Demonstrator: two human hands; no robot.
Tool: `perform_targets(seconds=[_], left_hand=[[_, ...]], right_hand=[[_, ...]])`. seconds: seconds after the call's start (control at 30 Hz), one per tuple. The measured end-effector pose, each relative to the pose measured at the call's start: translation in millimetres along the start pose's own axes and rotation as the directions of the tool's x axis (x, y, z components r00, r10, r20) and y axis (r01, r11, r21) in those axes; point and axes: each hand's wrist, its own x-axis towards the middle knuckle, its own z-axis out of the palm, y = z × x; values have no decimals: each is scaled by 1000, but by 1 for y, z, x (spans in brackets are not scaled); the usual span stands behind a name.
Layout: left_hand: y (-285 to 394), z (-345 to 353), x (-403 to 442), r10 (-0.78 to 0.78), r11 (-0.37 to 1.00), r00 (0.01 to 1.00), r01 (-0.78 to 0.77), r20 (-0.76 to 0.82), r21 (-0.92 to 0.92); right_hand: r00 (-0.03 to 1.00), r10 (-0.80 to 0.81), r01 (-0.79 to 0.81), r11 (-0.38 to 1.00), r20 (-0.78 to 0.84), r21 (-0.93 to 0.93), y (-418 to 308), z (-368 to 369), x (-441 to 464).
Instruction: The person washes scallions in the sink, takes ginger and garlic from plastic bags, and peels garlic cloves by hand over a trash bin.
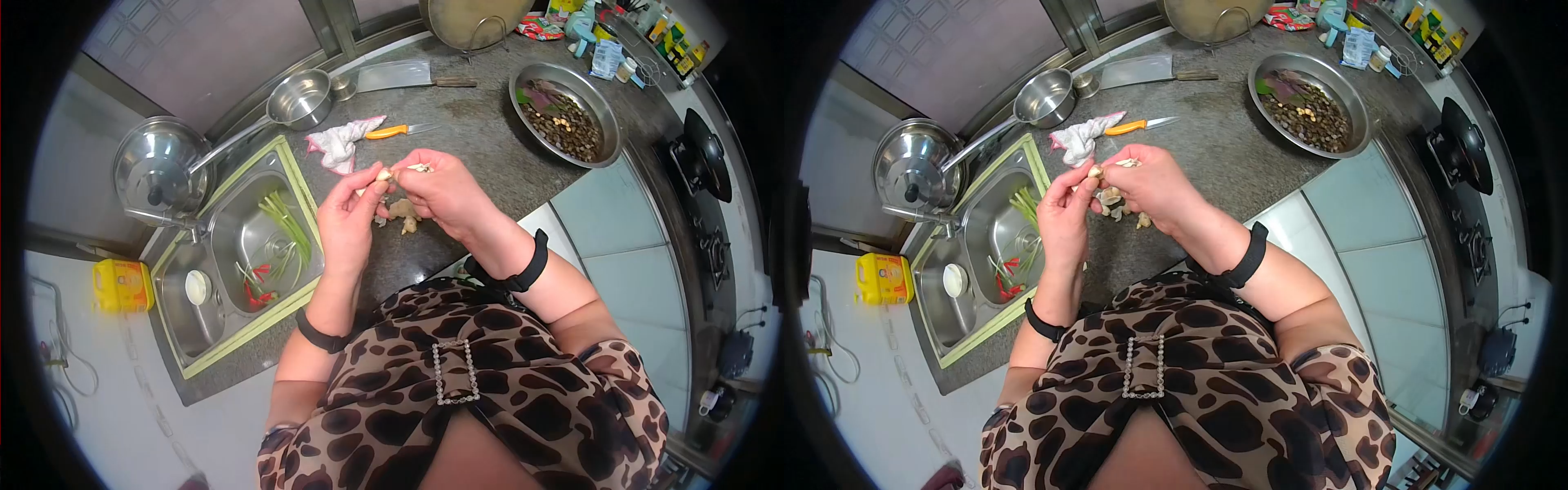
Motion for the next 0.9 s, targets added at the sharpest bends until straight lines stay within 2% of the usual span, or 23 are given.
perform_targets(seconds=[0.07,0.13,0.17,0.23,0.27,0.33,0.37,0.43,0.63,0.7,0.73,0.8,0.83,0.9], left_hand=[[0,-3,1,-42,999,999,42,-10,-21],[-1,-8,2,-221,929,974,223,43,-294],[-2,-9,3,-219,930,975,221,40,-295],[-4,-11,6,-314,816,947,308,73,-489],[-5,-12,7,-311,817,948,303,68,-490],[-6,-16,10,-310,694,936,343,166,-633],[-6,-18,12,-307,697,938,336,160,-634],[-7,-18,14,-294,602,936,337,192,-724],[-9,-33,24,-236,567,969,198,72,-800],[-5,-35,25,-268,613,962,217,59,-759],[-3,-35,24,-303,656,952,244,46,-714],[0,-32,22,-327,709,945,256,16,-657],[1,-32,22,-348,757,937,272,-16,-594],[5,-31,20,-349,786,937,282,-18,-551]], right_hand=[[1000,-15,15,999,-17,-43,0,5,2],[999,-32,29,996,-33,-86,1,7,6],[999,-53,51,993,-15,-111,3,6,9],[997,-72,72,988,8,-137,5,6,12],[998,-66,67,988,16,-140,4,7,13],[998,-59,63,987,32,-146,4,8,16],[997,-63,67,989,37,-132,4,8,17],[997,-65,71,990,49,-121,7,8,20],[986,-160,164,981,41,-101,6,6,25],[968,-150,116,978,202,172,1,-1,29],[968,-149,115,979,203,170,-1,-2,30],[952,-77,14,978,296,207,-5,-2,31],[952,-76,14,978,297,206,-6,0,31],[970,19,-19,1000,244,-4,-10,7,29]])
